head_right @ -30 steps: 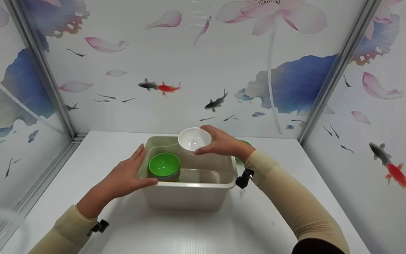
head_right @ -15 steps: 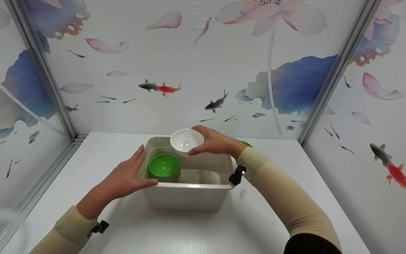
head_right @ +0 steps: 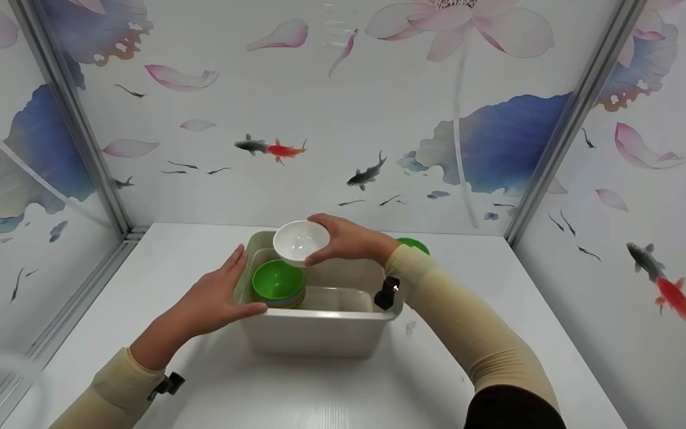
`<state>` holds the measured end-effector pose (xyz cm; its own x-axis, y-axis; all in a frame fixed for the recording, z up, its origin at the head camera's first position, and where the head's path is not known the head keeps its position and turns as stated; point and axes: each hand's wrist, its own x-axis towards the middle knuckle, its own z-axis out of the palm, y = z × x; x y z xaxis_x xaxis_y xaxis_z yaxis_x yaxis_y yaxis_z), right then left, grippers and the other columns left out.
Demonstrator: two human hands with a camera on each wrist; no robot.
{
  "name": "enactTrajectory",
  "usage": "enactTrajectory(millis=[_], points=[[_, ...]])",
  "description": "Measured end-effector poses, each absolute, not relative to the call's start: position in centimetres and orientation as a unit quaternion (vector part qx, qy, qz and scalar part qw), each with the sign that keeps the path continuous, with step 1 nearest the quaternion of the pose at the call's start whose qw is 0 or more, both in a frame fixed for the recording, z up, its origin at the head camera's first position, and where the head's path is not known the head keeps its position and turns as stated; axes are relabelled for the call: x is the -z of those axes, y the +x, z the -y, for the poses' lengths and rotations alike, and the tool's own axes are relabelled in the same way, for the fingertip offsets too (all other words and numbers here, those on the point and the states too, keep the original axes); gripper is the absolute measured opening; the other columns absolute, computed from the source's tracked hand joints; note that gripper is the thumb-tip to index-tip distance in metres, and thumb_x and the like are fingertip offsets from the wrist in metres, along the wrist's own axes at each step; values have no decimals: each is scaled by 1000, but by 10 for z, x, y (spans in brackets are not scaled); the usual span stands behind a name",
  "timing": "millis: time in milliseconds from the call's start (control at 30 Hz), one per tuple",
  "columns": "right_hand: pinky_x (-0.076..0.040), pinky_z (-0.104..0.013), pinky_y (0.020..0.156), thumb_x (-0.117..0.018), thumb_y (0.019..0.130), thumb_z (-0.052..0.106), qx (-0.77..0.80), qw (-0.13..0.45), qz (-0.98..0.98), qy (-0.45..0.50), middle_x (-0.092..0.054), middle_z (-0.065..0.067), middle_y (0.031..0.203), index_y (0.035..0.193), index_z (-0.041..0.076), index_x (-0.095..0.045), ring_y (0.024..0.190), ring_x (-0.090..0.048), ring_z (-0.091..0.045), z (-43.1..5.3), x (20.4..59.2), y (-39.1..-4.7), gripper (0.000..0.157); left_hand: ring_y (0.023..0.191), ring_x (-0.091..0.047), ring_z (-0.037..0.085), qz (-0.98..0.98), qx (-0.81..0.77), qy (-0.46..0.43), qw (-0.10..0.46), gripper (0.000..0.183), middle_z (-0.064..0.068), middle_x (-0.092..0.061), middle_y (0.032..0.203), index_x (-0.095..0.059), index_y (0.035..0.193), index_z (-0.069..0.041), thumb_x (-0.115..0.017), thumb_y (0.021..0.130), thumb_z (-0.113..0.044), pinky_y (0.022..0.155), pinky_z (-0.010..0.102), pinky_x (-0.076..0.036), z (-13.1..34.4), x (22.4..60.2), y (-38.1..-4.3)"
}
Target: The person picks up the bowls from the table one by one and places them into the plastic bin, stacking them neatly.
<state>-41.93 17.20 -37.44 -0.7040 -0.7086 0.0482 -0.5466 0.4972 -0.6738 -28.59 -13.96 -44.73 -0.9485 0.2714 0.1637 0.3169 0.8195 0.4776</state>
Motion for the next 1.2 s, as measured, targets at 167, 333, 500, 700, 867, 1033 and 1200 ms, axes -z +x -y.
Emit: enactTrajectory(millis=[167, 333, 500, 700, 867, 1033, 1200], points=[[-48, -50, 113, -100, 83, 30, 340, 117, -855, -374, -66, -12, 146, 163, 8, -49, 129, -63, -29, -164, 377, -421, 97, 152, -48, 47, 953, 256, -157, 44, 138, 15, -18, 184, -21, 177, -7, -65, 81, -96, 121, 67, -41, 140, 447, -285], [-49, -49, 113, -99, 84, 31, 346, 124, -846, -385, -66, -9, 146, 163, 9, -49, 129, -63, -26, -156, 383, -423, 96, 153, -46, 48, 953, 254, -159, 42, 139, 16, -17, 184, -20, 177, -5, -64, 81, -96, 122, 68, -38, 141, 447, -285], [-48, -47, 116, -101, 83, 31, 348, 112, -841, -399, -66, -9, 148, 163, 7, -49, 132, -63, -25, -146, 390, -425, 98, 154, -45, 48, 953, 255, -157, 40, 140, 16, -17, 184, -19, 177, -6, -64, 80, -97, 123, 68, -38, 141, 446, -284], [-49, -47, 116, -100, 84, 31, 353, 125, -837, -399, -65, -8, 150, 165, 7, -47, 134, -62, -24, -138, 395, -427, 99, 153, -46, 48, 953, 256, -160, 43, 141, 17, -18, 183, -18, 178, -7, -63, 80, -98, 122, 67, -39, 141, 446, -285], [-49, -48, 116, -100, 84, 34, 348, 129, -839, -398, -65, -6, 149, 164, 9, -48, 133, -63, -23, -135, 395, -428, 98, 154, -46, 48, 951, 259, -160, 45, 140, 16, -18, 184, -17, 178, -8, -63, 80, -98, 122, 67, -39, 142, 445, -285], [-49, -50, 116, -100, 84, 35, 347, 137, -839, -397, -65, -5, 148, 164, 10, -49, 132, -63, -24, -133, 399, -431, 98, 153, -46, 48, 951, 261, -160, 44, 141, 15, -17, 184, -16, 178, -9, -64, 79, -98, 121, 67, -40, 142, 445, -284], [-50, -49, 115, -101, 83, 38, 329, 130, -842, -408, -67, -3, 146, 163, 10, -52, 130, -64, -22, -132, 407, -434, 98, 154, -46, 47, 952, 259, -157, 41, 141, 13, -15, 184, -16, 178, -9, -64, 79, -98, 122, 66, -40, 142, 445, -284]])
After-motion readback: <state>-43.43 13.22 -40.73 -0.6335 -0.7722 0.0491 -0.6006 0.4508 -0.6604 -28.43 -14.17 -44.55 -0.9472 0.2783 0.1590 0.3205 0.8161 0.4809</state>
